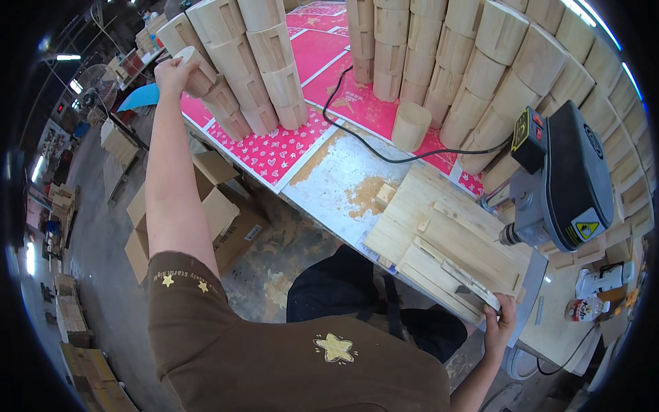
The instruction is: Using a drill press to drill holes into cylindrical wood blocks.
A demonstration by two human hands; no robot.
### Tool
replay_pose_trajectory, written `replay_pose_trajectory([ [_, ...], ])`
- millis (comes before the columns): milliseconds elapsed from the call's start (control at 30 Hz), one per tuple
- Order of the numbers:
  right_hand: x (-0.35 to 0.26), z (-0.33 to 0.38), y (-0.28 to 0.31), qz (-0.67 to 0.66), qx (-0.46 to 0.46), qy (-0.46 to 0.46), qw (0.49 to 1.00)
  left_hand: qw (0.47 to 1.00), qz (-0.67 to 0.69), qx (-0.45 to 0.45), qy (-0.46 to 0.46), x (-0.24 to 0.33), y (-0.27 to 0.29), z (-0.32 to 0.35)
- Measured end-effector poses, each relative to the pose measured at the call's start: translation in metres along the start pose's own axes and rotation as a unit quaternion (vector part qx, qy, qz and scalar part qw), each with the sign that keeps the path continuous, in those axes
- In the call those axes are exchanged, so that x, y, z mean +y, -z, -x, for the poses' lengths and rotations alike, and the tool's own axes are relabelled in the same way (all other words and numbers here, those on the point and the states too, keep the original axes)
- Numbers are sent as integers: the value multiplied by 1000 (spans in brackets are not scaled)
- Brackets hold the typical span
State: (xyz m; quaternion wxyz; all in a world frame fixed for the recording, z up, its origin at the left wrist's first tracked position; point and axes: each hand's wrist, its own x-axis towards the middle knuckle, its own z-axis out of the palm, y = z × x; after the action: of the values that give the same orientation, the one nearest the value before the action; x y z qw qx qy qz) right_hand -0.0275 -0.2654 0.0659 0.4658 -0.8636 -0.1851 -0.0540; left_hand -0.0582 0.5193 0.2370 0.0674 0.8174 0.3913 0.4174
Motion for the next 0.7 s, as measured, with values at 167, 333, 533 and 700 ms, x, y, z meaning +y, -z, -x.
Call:
replay_pose_trajectory([
  [167,-2,6,2,5,0,-32,999,1000,2,-8,17,-4,-25,-6],
  [333,-3,8,-2,4,16,-28,999,997,-50,-52,-12,11,-19,-6],
  [533,-5,13,0,23,15,-31,999,997,79,9,22,0,-26,9],
  [700,-3,10,-3,21,35,-25,999,969,128,211,-23,4,-16,29],
])
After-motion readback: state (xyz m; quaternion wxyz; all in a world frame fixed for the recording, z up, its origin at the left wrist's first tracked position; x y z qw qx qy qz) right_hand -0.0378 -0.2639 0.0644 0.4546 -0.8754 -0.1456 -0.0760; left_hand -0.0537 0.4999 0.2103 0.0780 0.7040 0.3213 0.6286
